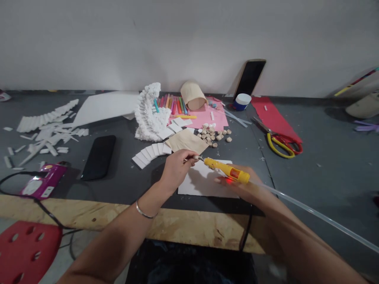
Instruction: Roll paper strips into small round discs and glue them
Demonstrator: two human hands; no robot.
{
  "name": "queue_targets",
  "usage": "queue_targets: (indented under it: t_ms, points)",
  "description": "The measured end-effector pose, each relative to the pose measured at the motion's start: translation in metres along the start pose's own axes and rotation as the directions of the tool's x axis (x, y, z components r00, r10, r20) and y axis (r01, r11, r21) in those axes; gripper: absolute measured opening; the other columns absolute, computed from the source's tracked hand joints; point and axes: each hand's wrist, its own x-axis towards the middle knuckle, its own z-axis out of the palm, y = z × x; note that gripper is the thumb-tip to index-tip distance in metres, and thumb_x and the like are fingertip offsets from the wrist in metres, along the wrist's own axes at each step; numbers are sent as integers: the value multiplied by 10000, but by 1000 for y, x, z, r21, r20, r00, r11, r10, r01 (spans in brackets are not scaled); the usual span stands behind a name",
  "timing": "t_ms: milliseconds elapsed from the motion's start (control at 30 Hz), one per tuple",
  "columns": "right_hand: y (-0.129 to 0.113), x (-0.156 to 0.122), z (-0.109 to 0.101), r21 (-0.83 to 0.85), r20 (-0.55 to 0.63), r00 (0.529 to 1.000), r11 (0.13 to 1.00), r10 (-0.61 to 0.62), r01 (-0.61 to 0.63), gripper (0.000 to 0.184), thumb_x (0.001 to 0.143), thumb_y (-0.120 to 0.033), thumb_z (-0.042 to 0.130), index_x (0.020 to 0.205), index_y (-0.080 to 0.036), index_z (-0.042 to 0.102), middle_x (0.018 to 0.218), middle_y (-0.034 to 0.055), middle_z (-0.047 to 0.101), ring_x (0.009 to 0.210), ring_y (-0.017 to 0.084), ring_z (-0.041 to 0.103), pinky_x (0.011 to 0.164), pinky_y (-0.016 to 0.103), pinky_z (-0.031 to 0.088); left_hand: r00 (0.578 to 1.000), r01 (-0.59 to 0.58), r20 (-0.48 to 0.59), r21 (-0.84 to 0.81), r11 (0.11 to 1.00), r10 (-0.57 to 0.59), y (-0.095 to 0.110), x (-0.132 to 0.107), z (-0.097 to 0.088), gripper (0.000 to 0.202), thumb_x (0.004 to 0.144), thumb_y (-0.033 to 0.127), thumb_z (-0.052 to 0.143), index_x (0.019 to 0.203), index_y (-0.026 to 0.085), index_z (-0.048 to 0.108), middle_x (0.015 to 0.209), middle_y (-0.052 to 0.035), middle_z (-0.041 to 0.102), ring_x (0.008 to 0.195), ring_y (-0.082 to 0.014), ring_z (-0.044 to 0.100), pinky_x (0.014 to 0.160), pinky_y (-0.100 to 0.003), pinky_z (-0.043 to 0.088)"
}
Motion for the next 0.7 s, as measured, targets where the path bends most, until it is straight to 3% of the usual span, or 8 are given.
queue_targets:
  t_ms: [500,600,700]
  points:
    - [4,3,-3,4,-37,999,999,39,-39,310,714,-486,700,747,-180,663,644,8,630,562,142,536,486,245,375,996,64,-61,-62,996,-68,3,1,-6,105,798,211,638,875,189,705,828,-24,727,668,-138,685,644,-245,554]
    - [9,5,-6,124,-77,992,988,103,-93,323,683,-485,729,730,-172,666,583,-3,596,529,136,532,479,246,399,992,88,-86,-102,991,-97,3,3,-8,109,784,229,666,872,182,709,822,-30,731,657,-139,690,624,-236,550]
    - [14,11,-13,410,-136,974,906,179,-109,384,722,-548,687,789,-171,683,552,-15,572,486,119,517,493,254,465,989,108,-87,-152,983,-122,3,3,-8,144,783,281,682,877,178,715,800,-32,733,657,-143,695,585,-219,536]
